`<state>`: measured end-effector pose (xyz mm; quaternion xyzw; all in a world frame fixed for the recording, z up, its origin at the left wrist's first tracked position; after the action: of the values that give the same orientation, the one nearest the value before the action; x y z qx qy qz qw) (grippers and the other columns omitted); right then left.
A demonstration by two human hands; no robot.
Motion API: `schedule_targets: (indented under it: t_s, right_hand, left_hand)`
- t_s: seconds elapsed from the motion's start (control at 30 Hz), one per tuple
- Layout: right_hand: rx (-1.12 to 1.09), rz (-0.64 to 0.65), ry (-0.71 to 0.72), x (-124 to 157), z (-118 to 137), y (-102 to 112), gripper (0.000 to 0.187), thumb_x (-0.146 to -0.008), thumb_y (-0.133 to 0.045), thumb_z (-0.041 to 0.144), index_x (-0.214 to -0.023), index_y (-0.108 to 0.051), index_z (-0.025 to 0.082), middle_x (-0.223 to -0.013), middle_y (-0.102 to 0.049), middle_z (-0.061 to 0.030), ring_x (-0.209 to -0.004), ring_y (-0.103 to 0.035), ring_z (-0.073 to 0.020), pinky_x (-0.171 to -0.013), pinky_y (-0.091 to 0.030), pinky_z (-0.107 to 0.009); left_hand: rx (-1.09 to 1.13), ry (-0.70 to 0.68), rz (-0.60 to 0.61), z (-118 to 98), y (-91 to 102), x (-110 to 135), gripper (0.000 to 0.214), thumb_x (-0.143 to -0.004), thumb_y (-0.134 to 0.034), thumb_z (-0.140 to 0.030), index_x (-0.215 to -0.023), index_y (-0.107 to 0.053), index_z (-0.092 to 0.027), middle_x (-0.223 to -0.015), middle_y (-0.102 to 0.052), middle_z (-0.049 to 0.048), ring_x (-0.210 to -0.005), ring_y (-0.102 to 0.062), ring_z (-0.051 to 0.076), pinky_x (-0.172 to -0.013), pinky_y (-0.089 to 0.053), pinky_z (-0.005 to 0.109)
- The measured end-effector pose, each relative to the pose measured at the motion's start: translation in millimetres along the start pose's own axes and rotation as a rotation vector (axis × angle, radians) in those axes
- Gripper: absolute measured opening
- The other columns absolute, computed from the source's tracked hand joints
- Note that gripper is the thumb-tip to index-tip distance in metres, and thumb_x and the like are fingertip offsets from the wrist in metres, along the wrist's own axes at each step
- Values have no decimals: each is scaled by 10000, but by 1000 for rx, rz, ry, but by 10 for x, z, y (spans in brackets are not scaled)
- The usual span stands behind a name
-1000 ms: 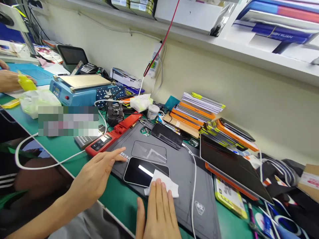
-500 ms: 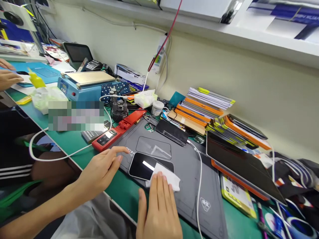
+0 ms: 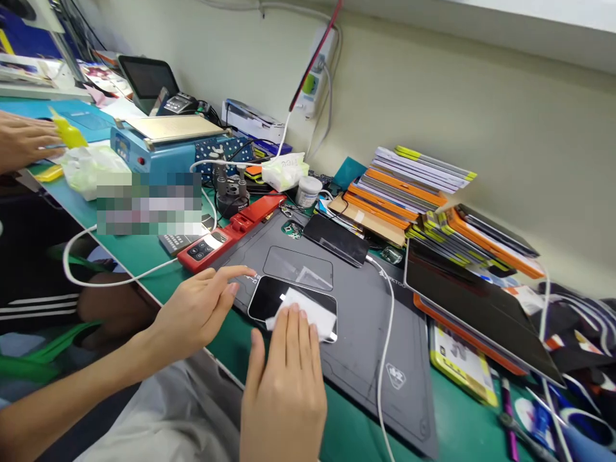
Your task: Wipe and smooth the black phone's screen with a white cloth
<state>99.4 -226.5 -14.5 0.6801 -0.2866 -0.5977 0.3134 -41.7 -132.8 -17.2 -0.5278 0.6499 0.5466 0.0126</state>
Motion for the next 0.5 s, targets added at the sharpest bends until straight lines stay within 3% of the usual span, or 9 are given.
schedule_targets:
  t_s: [0.17,0.27,0.37,0.5]
  right_hand:
    - [-52,56,-62,-355,44,-193,492,-1138,-382,344,-1330,-689,11,-1394,-699,-181,-1260,-711,-313,-1085,-571,-469]
    - [-14,5,-6,-190,77,-130,485,-1117,-457,366,-1387,-651,14,-1464,-649,-186,-1287,-696,-307,-1102,-556,-455]
    - [23,-75,105,29,117,-68,518,-1081,-553,375,-1442,-605,6,-1469,-643,-189,-1250,-716,-295,-1094,-544,-431]
    - [-2,-79,56,-128,117,-193,498,-1121,-443,404,-1379,-667,42,-1426,-683,-156,-1242,-719,-308,-1067,-552,-446]
  left_hand:
    - [-1,-16,-10,-7,3,11,323,-1100,-340,-118,-1363,-520,-176,-623,-548,-81,-551,-482,176,-708,-441,326]
    - [6,-52,-49,-35,36,2,300,-1090,-343,-108,-1326,-519,-167,-756,-663,-41,-568,-523,160,-700,-441,328]
    - [27,-53,-69,-34,49,-19,298,-1084,-337,-104,-1325,-502,-166,-762,-667,-34,-569,-538,155,-692,-437,328]
    - [44,-37,-18,5,-3,-26,298,-1078,-309,-124,-1310,-487,-179,-758,-676,-17,-583,-554,183,-698,-436,356]
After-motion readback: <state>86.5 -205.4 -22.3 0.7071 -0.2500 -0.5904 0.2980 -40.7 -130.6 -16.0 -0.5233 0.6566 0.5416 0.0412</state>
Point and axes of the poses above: each hand's wrist, its own x-axis away from the middle knuckle, its own y-axis out of the back of the hand, z = x × y, the point moved 6 cm from there along -x, towards the middle knuckle
